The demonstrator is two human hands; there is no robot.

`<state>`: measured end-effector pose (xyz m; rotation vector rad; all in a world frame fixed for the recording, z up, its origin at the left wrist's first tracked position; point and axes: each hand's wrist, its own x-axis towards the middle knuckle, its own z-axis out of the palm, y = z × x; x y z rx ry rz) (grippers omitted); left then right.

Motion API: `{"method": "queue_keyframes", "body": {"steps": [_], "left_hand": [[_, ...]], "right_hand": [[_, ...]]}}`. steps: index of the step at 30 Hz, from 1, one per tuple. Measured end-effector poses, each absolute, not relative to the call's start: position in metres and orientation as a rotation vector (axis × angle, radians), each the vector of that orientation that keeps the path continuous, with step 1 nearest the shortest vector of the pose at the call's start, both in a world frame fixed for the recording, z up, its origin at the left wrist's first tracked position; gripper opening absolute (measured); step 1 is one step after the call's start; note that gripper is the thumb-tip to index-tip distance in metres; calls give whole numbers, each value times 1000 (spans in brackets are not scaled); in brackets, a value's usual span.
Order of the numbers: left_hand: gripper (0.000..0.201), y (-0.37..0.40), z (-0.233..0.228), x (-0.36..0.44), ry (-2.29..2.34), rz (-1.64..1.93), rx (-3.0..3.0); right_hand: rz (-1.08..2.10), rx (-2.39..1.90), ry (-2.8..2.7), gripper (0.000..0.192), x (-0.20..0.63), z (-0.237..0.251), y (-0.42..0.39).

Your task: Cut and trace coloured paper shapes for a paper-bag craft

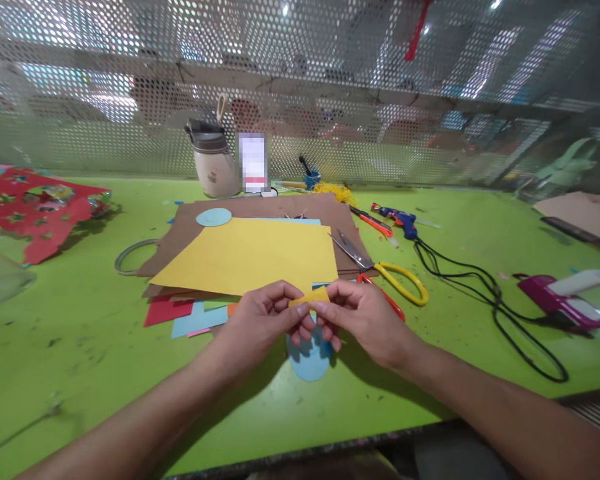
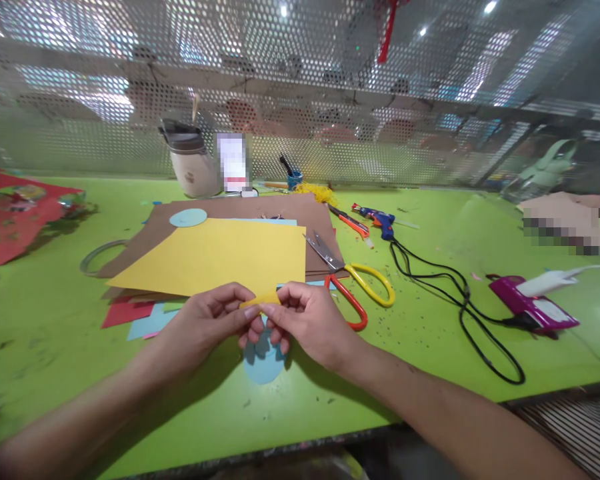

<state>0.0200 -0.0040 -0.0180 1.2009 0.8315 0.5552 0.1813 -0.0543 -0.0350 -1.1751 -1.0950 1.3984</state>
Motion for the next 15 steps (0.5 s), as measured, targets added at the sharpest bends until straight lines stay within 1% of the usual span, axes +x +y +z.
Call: {"method": "queue_keyframes", "body": {"steps": [10, 15], "left_hand": [[21, -4, -18, 17, 797, 483, 1221], [21, -4, -18, 19, 820, 502, 1233]], "right_hand": [[1378, -1159, -1085, 29, 183, -37, -54], [1403, -1152, -1098, 28, 183, -35, -54]]}}
